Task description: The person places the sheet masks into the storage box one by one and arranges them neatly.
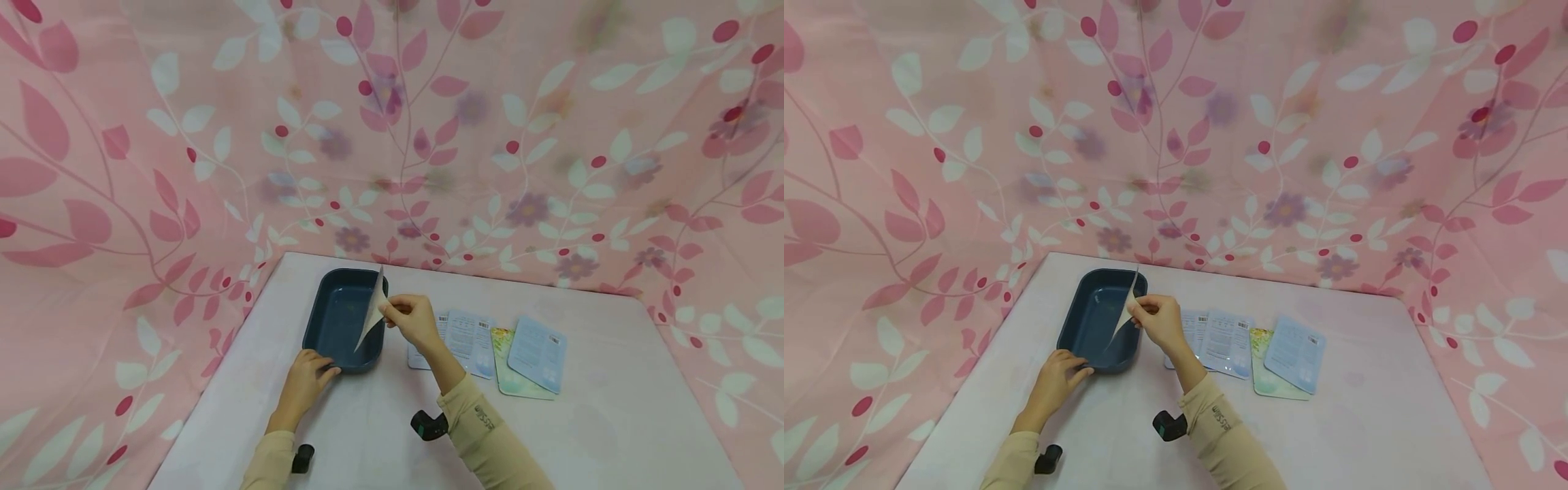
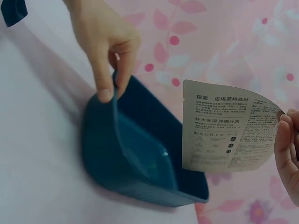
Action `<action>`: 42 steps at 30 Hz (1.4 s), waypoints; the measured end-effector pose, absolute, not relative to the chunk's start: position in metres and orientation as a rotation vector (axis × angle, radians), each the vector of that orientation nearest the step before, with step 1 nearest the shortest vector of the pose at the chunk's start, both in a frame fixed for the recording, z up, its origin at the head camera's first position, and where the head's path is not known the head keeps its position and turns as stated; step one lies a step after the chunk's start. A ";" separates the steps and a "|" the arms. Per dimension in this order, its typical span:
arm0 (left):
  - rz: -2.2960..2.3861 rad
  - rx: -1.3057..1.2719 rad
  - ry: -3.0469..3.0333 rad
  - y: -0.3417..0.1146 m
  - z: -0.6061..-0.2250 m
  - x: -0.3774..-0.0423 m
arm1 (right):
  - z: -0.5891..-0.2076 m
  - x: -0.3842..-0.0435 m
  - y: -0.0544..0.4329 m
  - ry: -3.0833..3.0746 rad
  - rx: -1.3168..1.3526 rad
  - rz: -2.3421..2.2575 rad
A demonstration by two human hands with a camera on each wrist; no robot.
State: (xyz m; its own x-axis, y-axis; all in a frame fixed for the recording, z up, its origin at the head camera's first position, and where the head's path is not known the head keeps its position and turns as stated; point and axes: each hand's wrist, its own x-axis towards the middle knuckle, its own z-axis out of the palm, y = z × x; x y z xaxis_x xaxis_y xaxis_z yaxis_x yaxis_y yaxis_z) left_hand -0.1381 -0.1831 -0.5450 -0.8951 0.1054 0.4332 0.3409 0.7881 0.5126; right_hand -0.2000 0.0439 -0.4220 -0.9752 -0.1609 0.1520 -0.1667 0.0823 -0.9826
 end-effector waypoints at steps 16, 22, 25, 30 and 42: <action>-0.840 -0.346 -2.574 -0.185 -0.547 -0.138 | -0.468 -0.199 0.047 -2.389 0.081 2.137; -0.850 -0.338 -2.582 -0.185 -0.546 -0.138 | -0.485 -0.199 0.038 -2.424 -0.088 2.107; -0.853 -0.344 -2.571 -0.185 -0.548 -0.138 | -0.491 -0.199 0.035 -2.429 -0.098 2.092; -0.854 -0.346 -2.563 -0.184 -0.549 -0.138 | -0.496 -0.199 0.031 -2.453 -0.072 2.069; -0.844 -0.348 -2.569 -0.185 -0.550 -0.138 | -0.505 -0.204 0.009 -2.540 0.079 1.799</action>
State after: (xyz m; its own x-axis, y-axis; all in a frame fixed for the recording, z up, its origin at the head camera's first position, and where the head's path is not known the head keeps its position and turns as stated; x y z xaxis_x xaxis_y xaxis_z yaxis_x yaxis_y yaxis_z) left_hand -0.1380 -0.1847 -0.5502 -0.8839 0.1056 0.4555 0.3553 0.7851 0.5073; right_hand -0.2038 0.0095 -0.5049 -0.9983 -0.0254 0.0518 -0.0573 0.3310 -0.9419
